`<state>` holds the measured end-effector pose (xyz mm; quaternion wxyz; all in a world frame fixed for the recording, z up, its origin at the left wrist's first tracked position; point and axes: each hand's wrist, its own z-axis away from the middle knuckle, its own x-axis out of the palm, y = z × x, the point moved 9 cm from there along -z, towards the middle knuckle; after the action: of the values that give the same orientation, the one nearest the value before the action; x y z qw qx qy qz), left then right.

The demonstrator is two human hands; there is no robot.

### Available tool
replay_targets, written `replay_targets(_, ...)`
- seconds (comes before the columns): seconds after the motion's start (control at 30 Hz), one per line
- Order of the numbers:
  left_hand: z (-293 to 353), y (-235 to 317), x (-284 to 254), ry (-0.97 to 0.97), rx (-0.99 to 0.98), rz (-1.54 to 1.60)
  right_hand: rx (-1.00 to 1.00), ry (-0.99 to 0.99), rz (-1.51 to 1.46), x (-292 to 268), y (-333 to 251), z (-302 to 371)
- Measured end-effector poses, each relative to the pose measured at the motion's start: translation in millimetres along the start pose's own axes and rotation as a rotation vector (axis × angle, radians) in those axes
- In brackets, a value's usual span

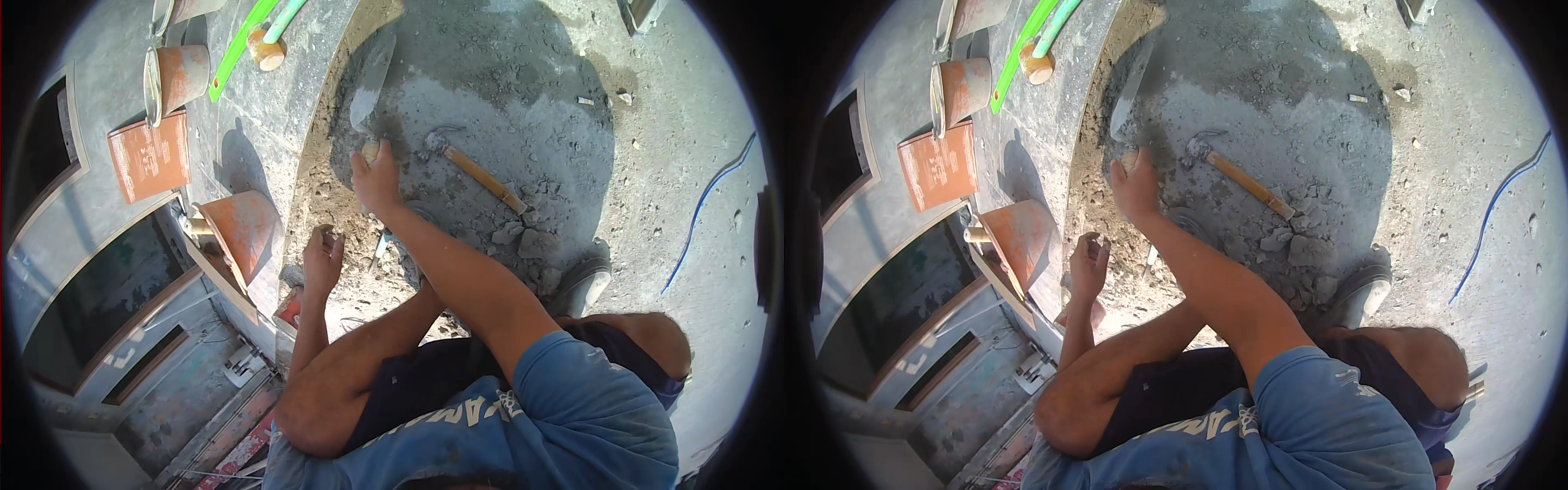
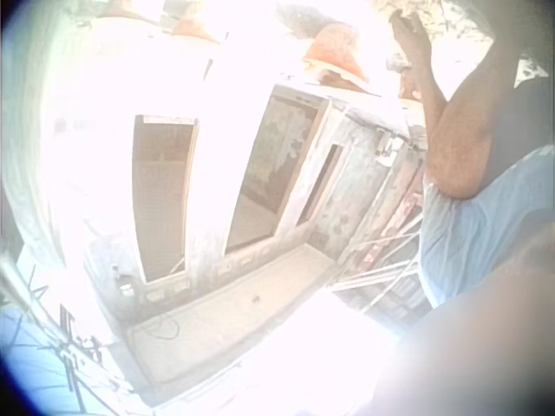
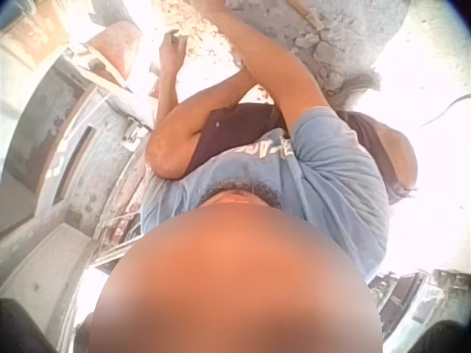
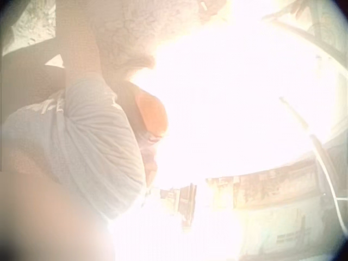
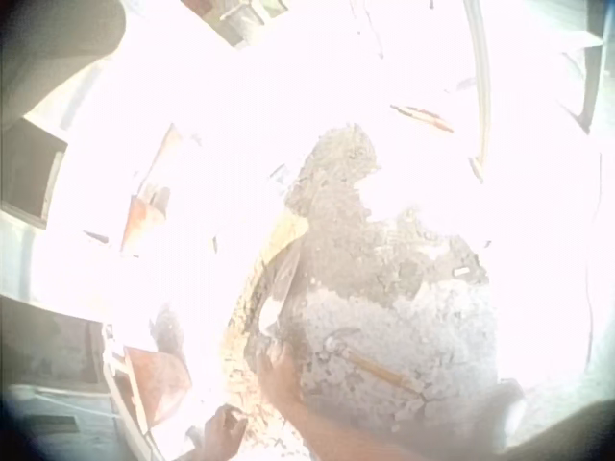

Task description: Using a hammer and trowel to repair a concrete ledge or step.

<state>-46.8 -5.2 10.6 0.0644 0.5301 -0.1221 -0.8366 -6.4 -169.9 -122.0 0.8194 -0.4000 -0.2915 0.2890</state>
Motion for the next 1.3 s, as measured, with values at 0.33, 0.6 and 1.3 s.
replay_targets(0.33, 109.5, -52.9, -43.1, -0.187, -0.114, -0.319, 0.238, -0.083, -0.042, -6.8, -40.2, 11.2)
replay_targets(0.6, 77.6, 96.5, -149.6, -0.058, 0.032, -0.33, 0.068, -0.019, 0.018, -53.8, -48.3, -4.9)
replay_targets(1.3, -254.7, -20.0, -79.2, 0.245, 0.753, -0.335, 0.116, 0.03, -0.15, 60.2, 16.2, 74.7)
